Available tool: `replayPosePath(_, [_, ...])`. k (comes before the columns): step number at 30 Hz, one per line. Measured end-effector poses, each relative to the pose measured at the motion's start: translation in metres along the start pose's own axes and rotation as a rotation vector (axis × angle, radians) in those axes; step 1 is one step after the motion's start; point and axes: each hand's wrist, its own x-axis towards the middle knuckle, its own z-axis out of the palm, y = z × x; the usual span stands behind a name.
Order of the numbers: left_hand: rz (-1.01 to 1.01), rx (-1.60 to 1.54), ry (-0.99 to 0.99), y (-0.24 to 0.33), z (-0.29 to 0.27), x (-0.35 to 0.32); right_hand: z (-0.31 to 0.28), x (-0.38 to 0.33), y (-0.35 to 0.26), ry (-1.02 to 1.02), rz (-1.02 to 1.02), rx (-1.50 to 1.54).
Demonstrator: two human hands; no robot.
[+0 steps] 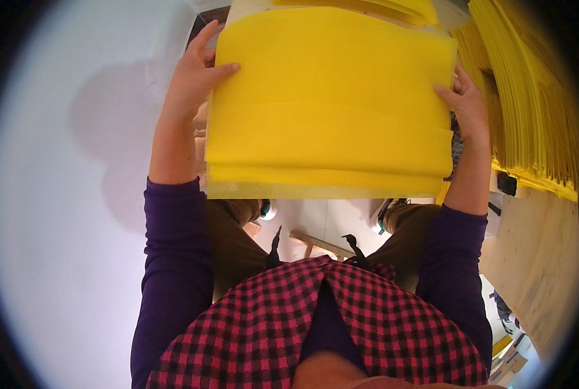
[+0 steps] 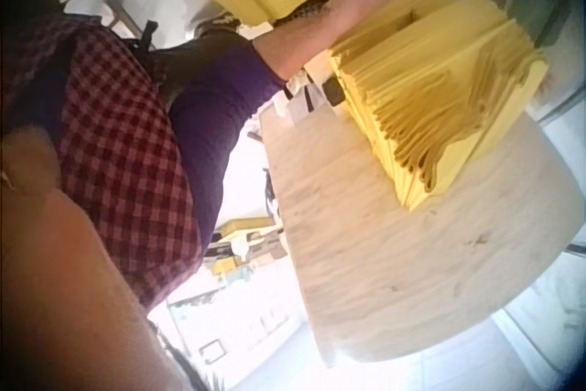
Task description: The person folds multiple yellow foam sheets in half by hand and stacks them on a table. The person repeatedly picks up sheets, folds them, and places them into a growing pile.
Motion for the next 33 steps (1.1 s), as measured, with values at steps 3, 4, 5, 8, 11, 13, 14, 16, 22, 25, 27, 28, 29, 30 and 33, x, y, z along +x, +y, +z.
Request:
replayPosePath(3, [0.017,-0.050,0.012,0.000,0.004,-0.001,0.000,-0.001,-0.001,-0.022,-0.011,0.024])
replayPosePath(4, [0.011,-0.024,0.029,0.001,0.003,-0.001,-0.002,-0.001,-0.001,-0.031,-0.012,0.039])
replayPosePath(5, [0.008,-0.001,0.035,0.001,0.002,-0.001,-0.004,-0.001,0.000,-0.050,-0.012,0.044])
replayPosePath(8, [0.022,-0.058,0.024,0.003,0.001,-0.001,-0.015,-0.001,0.005,-0.089,0.011,0.060])
replayPosePath(11, [0.089,-0.136,0.027,0.003,0.003,-0.001,-0.022,0.002,0.014,-0.090,0.011,0.073])
replayPosePath(13, [0.115,-0.159,0.044,0.004,0.004,-0.003,-0.026,0.002,0.019,-0.092,-0.017,0.102])
replayPosePath(14, [0.110,-0.162,0.055,0.004,0.005,-0.004,-0.027,0.001,0.020,-0.068,-0.032,0.087])
replayPosePath(16, [0.089,-0.165,0.071,0.004,0.005,-0.007,-0.027,-0.001,0.022,-0.014,-0.040,0.089])
replayPosePath(22, [0.110,-0.189,0.088,0.001,0.003,-0.012,-0.031,-0.013,0.025,-0.005,-0.176,0.053])
replayPosePath(25, [0.129,-0.190,0.119,-0.005,0.002,-0.013,-0.035,-0.010,0.026,-0.048,-0.212,-0.009])
replayPosePath(27, [0.130,-0.146,0.159,-0.010,-0.001,-0.016,-0.036,-0.009,0.028,-0.162,-0.345,0.070])
replayPosePath(28, [0.157,-0.123,0.138,-0.012,-0.004,-0.017,-0.037,-0.008,0.028,-0.203,-0.399,0.094])
replayPosePath(29, [0.183,-0.101,0.116,-0.014,-0.006,-0.018,-0.037,-0.010,0.029,-0.211,-0.371,0.139])
replayPosePath(30, [0.210,-0.080,0.094,-0.016,-0.009,-0.019,-0.037,-0.012,0.029,-0.219,-0.342,0.184])
replayPosePath(33, [0.476,-0.013,-0.133,-0.018,-0.014,-0.015,-0.036,-0.017,0.029,-0.223,-0.297,0.204])
